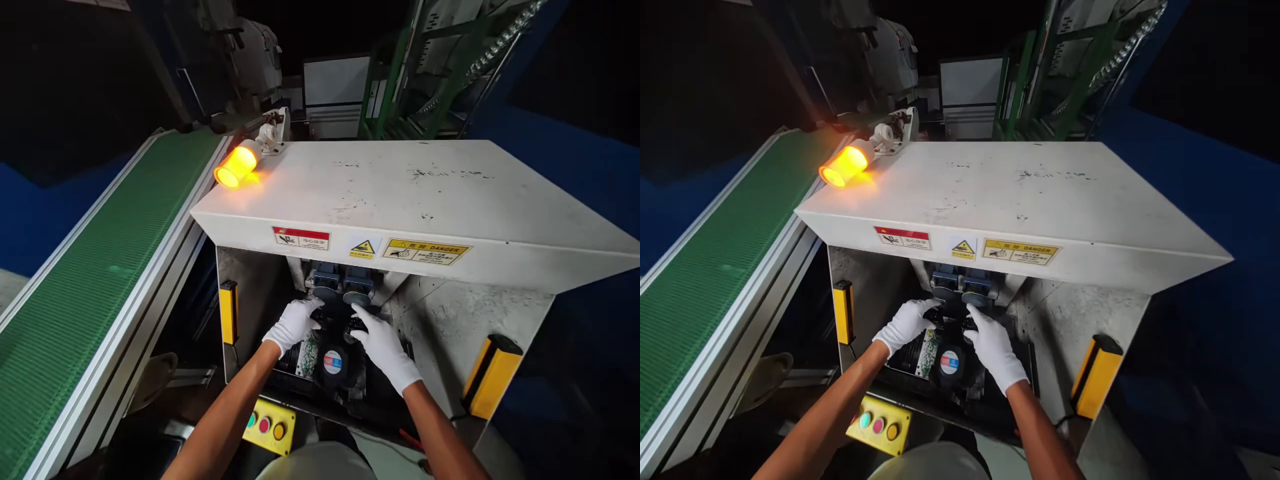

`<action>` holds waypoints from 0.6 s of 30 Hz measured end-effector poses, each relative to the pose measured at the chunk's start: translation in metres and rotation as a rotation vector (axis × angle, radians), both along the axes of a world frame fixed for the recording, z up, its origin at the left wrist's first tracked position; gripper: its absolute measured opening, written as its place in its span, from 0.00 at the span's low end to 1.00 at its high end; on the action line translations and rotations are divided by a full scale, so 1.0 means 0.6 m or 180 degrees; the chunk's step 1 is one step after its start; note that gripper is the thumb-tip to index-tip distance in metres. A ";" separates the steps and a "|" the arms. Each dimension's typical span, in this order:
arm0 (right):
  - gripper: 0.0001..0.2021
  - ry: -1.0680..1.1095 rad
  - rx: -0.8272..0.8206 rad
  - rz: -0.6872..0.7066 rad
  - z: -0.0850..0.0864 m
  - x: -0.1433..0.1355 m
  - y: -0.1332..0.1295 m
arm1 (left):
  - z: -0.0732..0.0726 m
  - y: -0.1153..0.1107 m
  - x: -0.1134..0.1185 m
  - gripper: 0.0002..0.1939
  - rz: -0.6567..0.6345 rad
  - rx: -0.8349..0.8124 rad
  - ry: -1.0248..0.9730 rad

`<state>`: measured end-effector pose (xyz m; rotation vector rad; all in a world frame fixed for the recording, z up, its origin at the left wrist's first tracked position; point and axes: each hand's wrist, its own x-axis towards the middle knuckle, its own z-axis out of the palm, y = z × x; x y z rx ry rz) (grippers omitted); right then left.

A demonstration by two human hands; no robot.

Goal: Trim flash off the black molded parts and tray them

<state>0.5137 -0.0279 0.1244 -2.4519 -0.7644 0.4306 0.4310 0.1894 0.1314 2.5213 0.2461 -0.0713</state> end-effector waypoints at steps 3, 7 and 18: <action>0.29 0.0009 0.0085 0.0051 -0.010 0.002 0.000 | -0.001 -0.004 -0.001 0.30 -0.0055 0.0159 0.0088; 0.29 0.0080 0.0154 0.0088 -0.018 0.008 -0.005 | 0.002 -0.012 0.001 0.30 -0.0131 0.0435 0.0185; 0.26 -0.0192 0.0280 0.0108 -0.051 -0.003 -0.012 | 0.026 -0.047 0.006 0.14 -0.0566 0.1123 0.0412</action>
